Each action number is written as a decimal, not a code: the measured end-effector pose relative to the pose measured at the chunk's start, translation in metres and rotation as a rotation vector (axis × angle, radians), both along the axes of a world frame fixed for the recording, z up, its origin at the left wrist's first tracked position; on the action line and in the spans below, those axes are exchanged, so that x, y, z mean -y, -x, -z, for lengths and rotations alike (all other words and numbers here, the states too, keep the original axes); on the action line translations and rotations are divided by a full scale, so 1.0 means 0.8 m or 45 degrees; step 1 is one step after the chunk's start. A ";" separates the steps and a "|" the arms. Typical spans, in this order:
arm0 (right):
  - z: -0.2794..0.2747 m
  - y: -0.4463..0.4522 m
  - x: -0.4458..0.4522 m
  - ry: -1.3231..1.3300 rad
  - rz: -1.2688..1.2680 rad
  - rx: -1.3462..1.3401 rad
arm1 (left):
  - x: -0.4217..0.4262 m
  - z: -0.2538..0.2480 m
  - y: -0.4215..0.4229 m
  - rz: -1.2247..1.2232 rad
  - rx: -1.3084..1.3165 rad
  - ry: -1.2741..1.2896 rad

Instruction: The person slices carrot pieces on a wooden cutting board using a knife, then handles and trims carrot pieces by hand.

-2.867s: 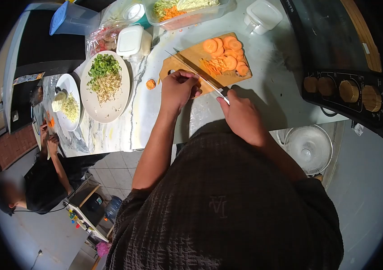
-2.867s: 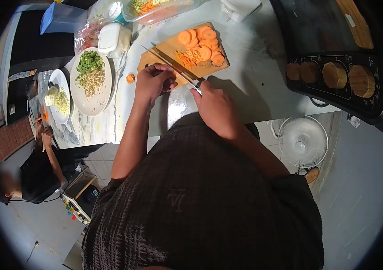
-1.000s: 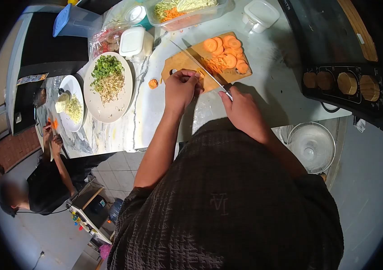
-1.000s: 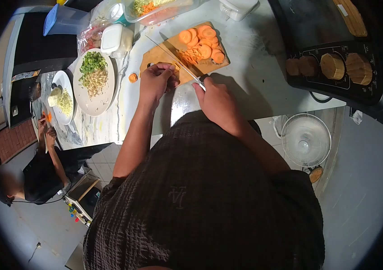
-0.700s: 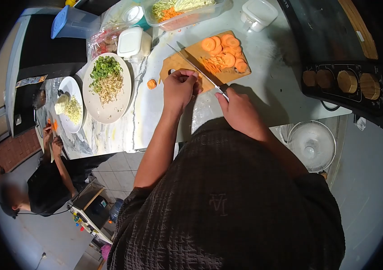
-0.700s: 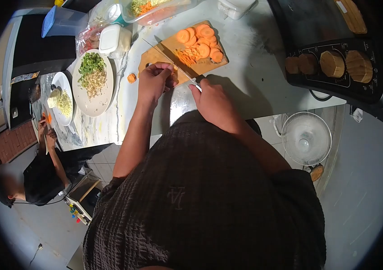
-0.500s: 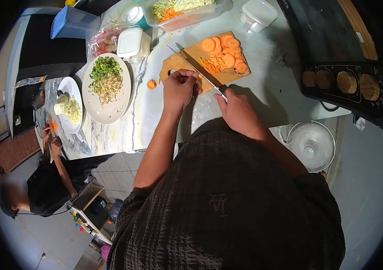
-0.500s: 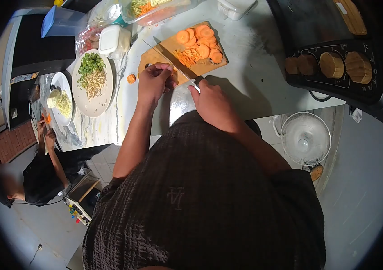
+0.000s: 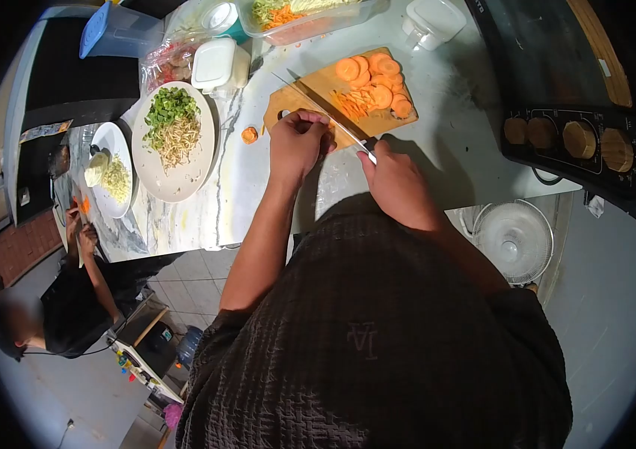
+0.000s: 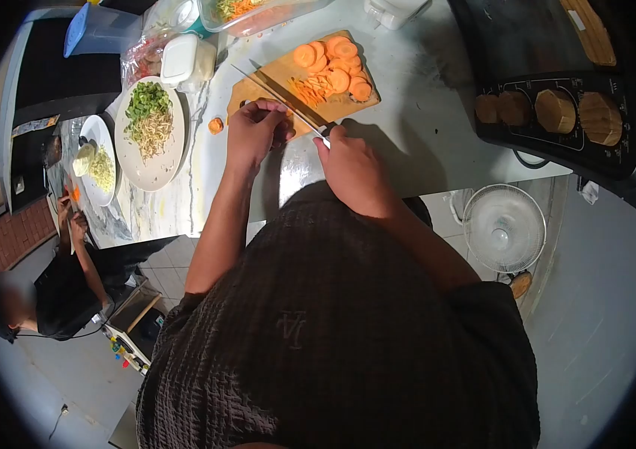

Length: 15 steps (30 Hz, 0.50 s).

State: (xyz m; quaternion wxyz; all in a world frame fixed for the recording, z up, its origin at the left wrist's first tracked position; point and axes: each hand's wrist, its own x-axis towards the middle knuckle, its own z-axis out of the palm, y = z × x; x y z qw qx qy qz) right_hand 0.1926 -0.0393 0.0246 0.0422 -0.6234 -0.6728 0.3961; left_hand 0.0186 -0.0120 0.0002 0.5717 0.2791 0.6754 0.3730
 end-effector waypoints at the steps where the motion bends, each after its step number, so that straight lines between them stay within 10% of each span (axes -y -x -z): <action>1: -0.001 0.001 0.000 0.002 0.000 0.003 | 0.001 0.000 0.000 0.004 0.002 -0.012; 15: 0.011 0.013 -0.007 -0.053 0.062 -0.027 | 0.006 0.012 -0.003 -0.015 -0.083 -0.096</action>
